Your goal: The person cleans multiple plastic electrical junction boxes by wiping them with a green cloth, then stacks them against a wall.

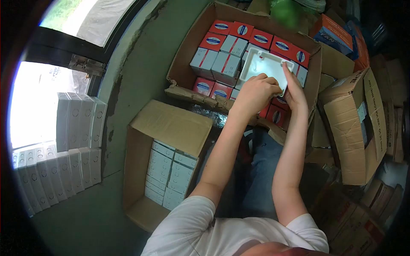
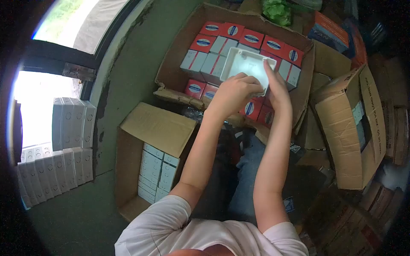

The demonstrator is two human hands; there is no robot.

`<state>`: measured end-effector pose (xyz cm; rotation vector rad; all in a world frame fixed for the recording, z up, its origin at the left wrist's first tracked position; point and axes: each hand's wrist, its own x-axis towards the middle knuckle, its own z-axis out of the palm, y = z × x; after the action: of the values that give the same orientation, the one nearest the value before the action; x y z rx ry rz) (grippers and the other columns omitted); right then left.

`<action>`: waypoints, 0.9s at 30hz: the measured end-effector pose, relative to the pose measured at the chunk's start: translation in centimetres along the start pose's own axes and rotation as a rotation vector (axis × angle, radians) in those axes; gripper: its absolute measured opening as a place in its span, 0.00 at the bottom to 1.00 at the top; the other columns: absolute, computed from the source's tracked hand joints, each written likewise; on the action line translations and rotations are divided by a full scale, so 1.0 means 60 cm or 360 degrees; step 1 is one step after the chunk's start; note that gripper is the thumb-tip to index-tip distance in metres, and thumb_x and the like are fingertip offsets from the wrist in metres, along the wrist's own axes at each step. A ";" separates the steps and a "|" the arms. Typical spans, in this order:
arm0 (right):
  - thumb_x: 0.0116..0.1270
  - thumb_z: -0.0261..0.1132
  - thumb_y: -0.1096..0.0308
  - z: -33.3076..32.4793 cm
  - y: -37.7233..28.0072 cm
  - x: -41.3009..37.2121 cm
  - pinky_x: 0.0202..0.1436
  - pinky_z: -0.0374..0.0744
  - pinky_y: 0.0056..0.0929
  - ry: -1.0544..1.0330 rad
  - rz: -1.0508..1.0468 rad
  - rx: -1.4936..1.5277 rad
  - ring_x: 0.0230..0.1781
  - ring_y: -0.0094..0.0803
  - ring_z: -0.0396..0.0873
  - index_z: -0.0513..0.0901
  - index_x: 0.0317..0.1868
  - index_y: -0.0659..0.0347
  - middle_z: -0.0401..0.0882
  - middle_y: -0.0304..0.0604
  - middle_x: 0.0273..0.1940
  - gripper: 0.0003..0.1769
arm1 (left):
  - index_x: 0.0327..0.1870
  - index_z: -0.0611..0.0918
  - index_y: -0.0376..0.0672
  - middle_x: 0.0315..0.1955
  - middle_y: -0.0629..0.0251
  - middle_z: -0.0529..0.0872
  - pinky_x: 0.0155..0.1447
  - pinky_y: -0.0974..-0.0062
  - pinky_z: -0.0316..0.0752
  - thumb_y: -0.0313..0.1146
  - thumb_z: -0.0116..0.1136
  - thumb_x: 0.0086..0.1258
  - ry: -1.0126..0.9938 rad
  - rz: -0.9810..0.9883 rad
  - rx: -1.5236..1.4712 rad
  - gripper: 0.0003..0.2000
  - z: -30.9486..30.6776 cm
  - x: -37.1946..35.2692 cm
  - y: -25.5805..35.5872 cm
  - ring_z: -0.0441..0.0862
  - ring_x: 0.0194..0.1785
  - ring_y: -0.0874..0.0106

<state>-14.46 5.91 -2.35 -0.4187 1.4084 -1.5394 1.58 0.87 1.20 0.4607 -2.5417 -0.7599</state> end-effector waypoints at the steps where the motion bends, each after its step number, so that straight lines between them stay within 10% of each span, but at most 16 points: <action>1: 0.69 0.61 0.40 0.002 -0.003 -0.005 0.61 0.70 0.30 0.0024 0.0056 -0.0077 0.61 0.31 0.71 0.71 0.66 0.63 0.75 0.44 0.60 0.38 | 0.42 0.86 0.42 0.44 0.65 0.86 0.55 0.65 0.77 0.25 0.63 0.56 -0.0035 -0.0002 -0.0047 0.12 0.006 -0.002 -0.006 0.81 0.48 0.61; 5: 0.68 0.60 0.37 0.000 0.011 0.004 0.60 0.71 0.32 0.0054 0.0069 -0.0090 0.59 0.32 0.72 0.69 0.66 0.63 0.74 0.43 0.59 0.40 | 0.48 0.84 0.37 0.49 0.58 0.86 0.54 0.66 0.77 0.27 0.63 0.61 -0.0152 -0.0088 -0.0459 0.13 0.004 -0.001 -0.024 0.83 0.48 0.58; 11: 0.68 0.62 0.40 0.045 0.003 -0.008 0.58 0.74 0.37 0.0062 -0.0064 0.0413 0.59 0.32 0.72 0.65 0.68 0.57 0.72 0.41 0.59 0.38 | 0.51 0.82 0.35 0.47 0.53 0.85 0.49 0.68 0.79 0.25 0.63 0.63 0.0760 -0.0419 -0.0740 0.14 -0.016 0.022 0.011 0.85 0.44 0.56; 20: 0.74 0.54 0.41 0.038 0.009 0.003 0.58 0.76 0.34 -0.0080 -0.0360 0.0820 0.56 0.33 0.76 0.67 0.65 0.62 0.74 0.44 0.57 0.34 | 0.46 0.83 0.53 0.43 0.81 0.84 0.57 0.64 0.56 0.33 0.66 0.53 0.0670 -0.0086 0.0637 0.16 0.029 0.022 0.032 0.71 0.52 0.68; 27: 0.72 0.59 0.44 0.036 -0.009 -0.008 0.60 0.74 0.43 -0.0174 -0.0445 0.0546 0.60 0.35 0.72 0.67 0.65 0.60 0.73 0.46 0.58 0.33 | 0.45 0.83 0.51 0.43 0.79 0.84 0.52 0.67 0.68 0.27 0.64 0.52 0.0687 -0.0087 0.0670 0.17 0.027 0.013 -0.007 0.74 0.46 0.66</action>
<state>-12.77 5.01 -1.15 -0.4944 1.0056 -1.9138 0.18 0.90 -0.01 0.7419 -2.2712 -0.1089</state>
